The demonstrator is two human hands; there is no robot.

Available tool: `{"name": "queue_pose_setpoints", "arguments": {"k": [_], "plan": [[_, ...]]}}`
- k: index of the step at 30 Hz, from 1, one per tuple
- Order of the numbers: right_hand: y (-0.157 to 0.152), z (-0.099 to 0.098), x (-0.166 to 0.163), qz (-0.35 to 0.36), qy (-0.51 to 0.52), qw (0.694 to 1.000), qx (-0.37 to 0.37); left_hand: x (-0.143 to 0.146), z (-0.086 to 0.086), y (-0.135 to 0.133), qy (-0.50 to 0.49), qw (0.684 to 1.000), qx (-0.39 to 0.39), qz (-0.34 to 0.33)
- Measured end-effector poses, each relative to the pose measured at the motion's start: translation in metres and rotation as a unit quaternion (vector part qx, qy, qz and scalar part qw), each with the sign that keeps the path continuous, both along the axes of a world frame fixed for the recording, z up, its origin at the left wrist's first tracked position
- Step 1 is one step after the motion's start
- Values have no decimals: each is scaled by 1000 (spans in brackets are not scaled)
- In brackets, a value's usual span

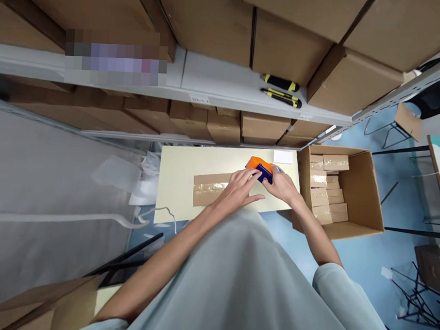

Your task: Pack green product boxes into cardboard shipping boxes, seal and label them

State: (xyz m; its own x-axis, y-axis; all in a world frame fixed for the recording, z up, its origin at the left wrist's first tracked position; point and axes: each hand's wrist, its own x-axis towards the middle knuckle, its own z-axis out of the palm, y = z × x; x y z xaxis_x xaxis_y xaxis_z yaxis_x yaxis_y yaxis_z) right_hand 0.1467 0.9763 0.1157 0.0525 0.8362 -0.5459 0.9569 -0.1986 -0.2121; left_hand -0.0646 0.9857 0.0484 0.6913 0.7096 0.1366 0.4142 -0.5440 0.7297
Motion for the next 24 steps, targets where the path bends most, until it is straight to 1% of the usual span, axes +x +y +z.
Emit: {"name": "queue_pose_setpoints", "arguments": {"k": [3,6,9,12,15,17,19,21,24], "plan": [[22,33,-16,32,10,999,37,-11,24,23,-11,998,57,28],[53,58,-31,75,11,993,96,-24,49,54,-17,992,107,64],[94,74,-43,119,10,978,168,-35,71,89,-22,984,140,104],[141,85,-54,154,15,961,229,-43,84,127,-22,976,167,141],[188,89,-64,176,3,948,264,-46,88,166,-6,969,179,168],[216,88,-71,175,-15,948,264,-45,88,189,23,968,174,182],[238,83,-76,164,-29,954,251,-42,87,206,61,967,162,189],[255,76,-79,149,-37,960,233,-39,86,216,92,966,150,189],[271,65,-81,131,-45,966,218,-38,79,218,107,967,138,188]]}}
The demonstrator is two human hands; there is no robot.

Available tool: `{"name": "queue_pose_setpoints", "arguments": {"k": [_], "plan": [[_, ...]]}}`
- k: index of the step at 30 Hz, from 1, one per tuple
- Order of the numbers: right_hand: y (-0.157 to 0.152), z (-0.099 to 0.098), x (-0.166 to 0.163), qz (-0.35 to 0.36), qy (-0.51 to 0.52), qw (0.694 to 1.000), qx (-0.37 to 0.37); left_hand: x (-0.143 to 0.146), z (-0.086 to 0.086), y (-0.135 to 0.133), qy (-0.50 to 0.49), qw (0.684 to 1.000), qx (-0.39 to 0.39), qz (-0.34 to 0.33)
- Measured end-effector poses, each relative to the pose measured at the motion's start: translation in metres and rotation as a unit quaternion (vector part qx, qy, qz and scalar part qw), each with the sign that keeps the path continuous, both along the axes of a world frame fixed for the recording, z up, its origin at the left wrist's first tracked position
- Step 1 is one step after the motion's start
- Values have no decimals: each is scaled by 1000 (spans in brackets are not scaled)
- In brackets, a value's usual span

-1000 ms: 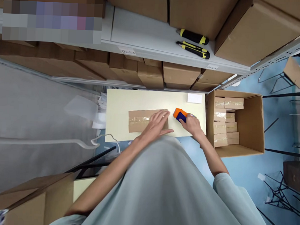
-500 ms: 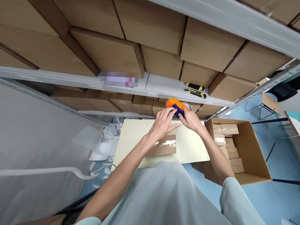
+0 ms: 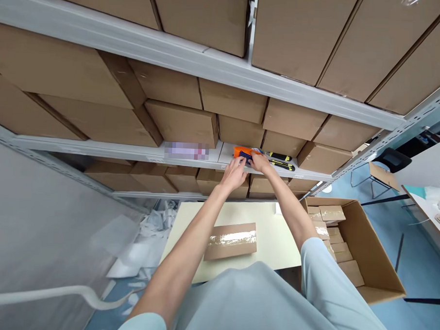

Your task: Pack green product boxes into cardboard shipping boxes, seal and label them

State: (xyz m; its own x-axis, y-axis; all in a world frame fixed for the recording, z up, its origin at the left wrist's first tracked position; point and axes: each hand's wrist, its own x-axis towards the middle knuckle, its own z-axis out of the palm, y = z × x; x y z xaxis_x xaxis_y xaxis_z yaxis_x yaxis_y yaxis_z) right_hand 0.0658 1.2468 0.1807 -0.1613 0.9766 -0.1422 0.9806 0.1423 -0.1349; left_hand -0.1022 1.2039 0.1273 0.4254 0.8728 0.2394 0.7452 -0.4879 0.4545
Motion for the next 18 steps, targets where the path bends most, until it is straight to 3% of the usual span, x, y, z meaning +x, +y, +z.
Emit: {"name": "queue_pose_setpoints", "arguments": {"k": [9,12,16,18], "plan": [[15,-19,2,-10,12,1000,13,-18,-27,-38,-32,999,1,10],[5,-27,5,-12,27,997,75,-24,-36,-59,-61,998,-8,13],[-49,-59,20,-4,112,969,218,-51,-76,-110,-120,991,-36,55],[-98,-88,31,-15,160,961,225,-72,-108,-148,-137,982,-79,106]]}}
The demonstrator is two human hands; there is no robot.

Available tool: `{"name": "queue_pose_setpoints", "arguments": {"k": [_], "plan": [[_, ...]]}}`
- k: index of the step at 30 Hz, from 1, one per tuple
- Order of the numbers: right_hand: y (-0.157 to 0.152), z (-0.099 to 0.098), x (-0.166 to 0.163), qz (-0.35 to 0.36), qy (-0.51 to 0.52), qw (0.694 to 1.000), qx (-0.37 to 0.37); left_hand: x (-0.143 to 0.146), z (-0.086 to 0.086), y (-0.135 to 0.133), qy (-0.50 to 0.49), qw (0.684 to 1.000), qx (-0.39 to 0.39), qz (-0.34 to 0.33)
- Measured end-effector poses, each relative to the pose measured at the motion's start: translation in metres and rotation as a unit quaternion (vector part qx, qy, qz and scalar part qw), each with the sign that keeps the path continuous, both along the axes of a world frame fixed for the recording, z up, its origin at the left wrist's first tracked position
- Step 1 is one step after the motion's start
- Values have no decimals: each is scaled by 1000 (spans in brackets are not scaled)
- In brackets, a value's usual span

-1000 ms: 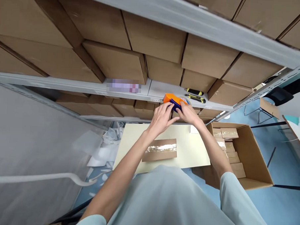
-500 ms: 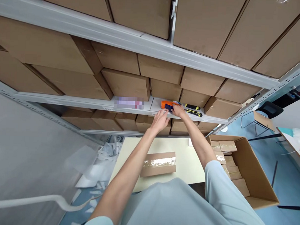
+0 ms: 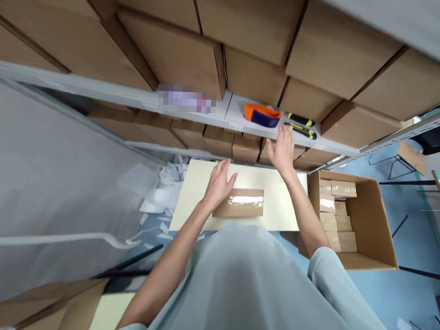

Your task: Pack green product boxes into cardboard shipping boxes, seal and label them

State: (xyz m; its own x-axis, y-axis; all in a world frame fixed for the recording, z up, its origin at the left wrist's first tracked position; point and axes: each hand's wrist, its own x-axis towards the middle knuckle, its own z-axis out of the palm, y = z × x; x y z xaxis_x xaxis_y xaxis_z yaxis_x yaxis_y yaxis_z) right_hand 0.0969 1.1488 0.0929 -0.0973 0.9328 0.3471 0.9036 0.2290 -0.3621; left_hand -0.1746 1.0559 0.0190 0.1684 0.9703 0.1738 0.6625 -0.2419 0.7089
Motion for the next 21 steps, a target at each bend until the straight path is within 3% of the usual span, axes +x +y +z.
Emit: {"name": "queue_pose_setpoints", "arguments": {"k": [5,9,12,15,21], "plan": [[-152,-86,10,-22,114,982,-152,-43,-71,-98,8,976,-161,145],[-228,-135,-7,-100,196,936,-273,-36,-92,-134,7,952,-235,199],[-239,-155,-31,-140,219,914,-313,-12,-95,-129,11,951,-246,185],[-229,-169,-56,-166,201,911,-318,15,-97,-116,36,954,-240,174],[-218,-185,-76,-225,176,908,-306,39,-106,-105,72,943,-232,227]]}}
